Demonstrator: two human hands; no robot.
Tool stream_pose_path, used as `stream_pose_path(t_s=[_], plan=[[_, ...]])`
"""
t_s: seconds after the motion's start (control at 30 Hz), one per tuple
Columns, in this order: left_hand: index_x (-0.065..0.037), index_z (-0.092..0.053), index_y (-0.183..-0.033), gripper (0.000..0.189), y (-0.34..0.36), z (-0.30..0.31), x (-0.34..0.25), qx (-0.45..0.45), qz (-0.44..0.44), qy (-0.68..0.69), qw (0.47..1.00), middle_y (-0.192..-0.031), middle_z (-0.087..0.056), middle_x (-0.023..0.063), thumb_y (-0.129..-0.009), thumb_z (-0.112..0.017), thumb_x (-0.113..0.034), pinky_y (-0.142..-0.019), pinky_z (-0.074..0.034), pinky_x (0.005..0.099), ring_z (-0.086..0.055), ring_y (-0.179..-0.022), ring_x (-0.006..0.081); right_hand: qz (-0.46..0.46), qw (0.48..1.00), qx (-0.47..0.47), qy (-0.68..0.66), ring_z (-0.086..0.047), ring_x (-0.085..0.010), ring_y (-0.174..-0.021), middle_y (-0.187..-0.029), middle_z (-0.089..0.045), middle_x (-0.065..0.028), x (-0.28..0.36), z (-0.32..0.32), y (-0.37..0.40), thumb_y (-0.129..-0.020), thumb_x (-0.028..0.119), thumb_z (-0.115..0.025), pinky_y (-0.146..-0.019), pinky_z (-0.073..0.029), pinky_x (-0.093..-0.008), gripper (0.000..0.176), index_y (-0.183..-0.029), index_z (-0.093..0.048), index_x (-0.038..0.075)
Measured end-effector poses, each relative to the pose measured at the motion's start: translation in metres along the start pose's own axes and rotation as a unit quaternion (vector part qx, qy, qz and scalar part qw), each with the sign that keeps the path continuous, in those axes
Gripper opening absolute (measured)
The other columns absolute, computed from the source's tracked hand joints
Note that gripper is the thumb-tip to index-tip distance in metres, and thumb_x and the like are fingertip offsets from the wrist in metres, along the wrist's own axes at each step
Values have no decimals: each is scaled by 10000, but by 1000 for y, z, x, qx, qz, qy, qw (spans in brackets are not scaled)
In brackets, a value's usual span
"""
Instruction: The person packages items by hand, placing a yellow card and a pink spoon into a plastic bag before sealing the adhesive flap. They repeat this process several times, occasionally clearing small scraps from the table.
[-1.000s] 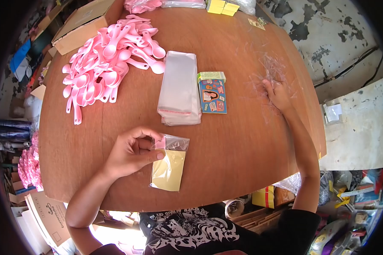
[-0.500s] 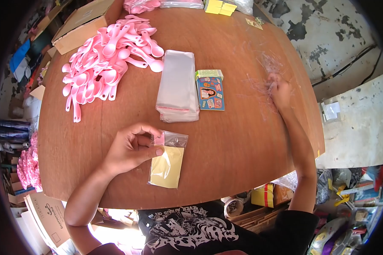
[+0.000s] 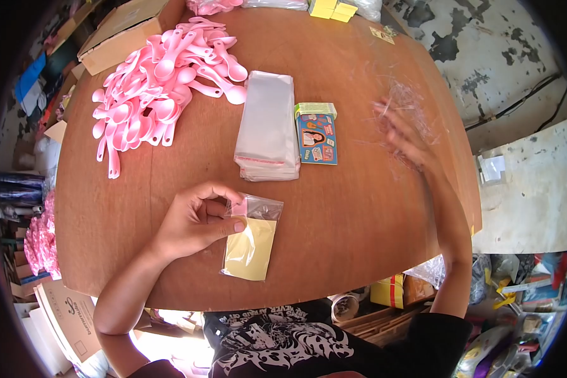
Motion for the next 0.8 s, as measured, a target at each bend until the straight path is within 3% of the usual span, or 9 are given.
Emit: stream_pose_path(t_s=[0.13,0.2,0.33,0.43,0.53,0.6,0.63,0.7,0.8], plan=[[30,-556,-1066,287,1,0,2,-5,15,3,1000,-1055,-630,105,-814,-685,75,-749,-556,245,-651,-941,155,15,1000,22,-16,-469,-245,-1210,-1270,-538,-119,0,-17,4,-921,177,-582,-911,-434,-354,189,-1036,-628,35],[30,-556,-1066,286,1,1,2,-6,14,3,1000,-1054,-629,104,-814,-684,76,-744,-555,243,-652,-941,155,17,987,9,157,-583,-258,-1045,-1092,-634,-136,-17,-6,4,-897,124,-609,-813,-473,-327,195,-1066,-669,47],[30,-556,-1070,287,2,2,3,-4,8,-11,1000,-1049,-630,101,-817,-687,70,-696,-538,222,-654,-902,136,37,986,-27,163,-609,-265,-727,-826,-639,-125,-11,-7,7,-876,73,-589,-639,-447,-375,108,-928,-669,22],[31,-556,-1072,288,3,2,3,-6,8,-10,1000,-1045,-632,99,-819,-690,62,-672,-525,212,-652,-880,122,-79,971,-88,209,-586,-262,-621,-695,-608,-111,-15,0,4,-858,105,-612,-598,-450,-385,107,-859,-640,2],[29,-557,-1072,287,3,2,2,-7,8,-7,1000,-1041,-636,97,-820,-693,52,-662,-519,209,-649,-874,114,-164,964,-87,189,-631,-331,-756,-795,-647,-147,-27,4,2,-836,215,-651,-648,-480,-375,217,-820,-640,-2],[28,-557,-1071,287,3,1,2,-6,6,-9,1000,-1040,-638,96,-820,-695,48,-660,-519,208,-649,-875,112,-118,945,-102,286,-572,-365,-1086,-1185,-596,-220,-33,15,-3,-827,393,-672,-857,-469,-415,434,-1068,-640,33],[26,-558,-1070,286,3,0,1,-7,6,-7,1000,-1038,-640,95,-821,-696,46,-656,-518,208,-650,-876,112,-117,946,-102,286,-572,-365,-1086,-1185,-596,-220,-47,13,-4,-827,393,-672,-857,-469,-415,434,-1068,-640,33],[25,-559,-1070,285,2,1,1,-9,6,-5,1000,-1036,-642,94,-821,-696,45,-652,-518,209,-651,-877,111,-136,849,-253,444,-368,-380,-1308,-1417,-398,-231,-56,31,-3,-833,502,-646,-1034,-330,-494,609,-1265,-526,88],[24,-560,-1072,282,3,2,5,0,33,-28,999,-1036,-643,95,-823,-691,48,-673,-529,210,-656,-883,118,-308,834,-224,398,-209,-381,-1389,-1485,-290,-215,-90,49,-14,-813,580,-633,-1107,-173,-551,757,-1377,-398,134]])
Point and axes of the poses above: each hand's wrist, its own y-axis away from the middle knuckle, its own z-axis out of the back of the hand, x = y × z, the point moved 8 cm from there along -y, towards the middle knuckle
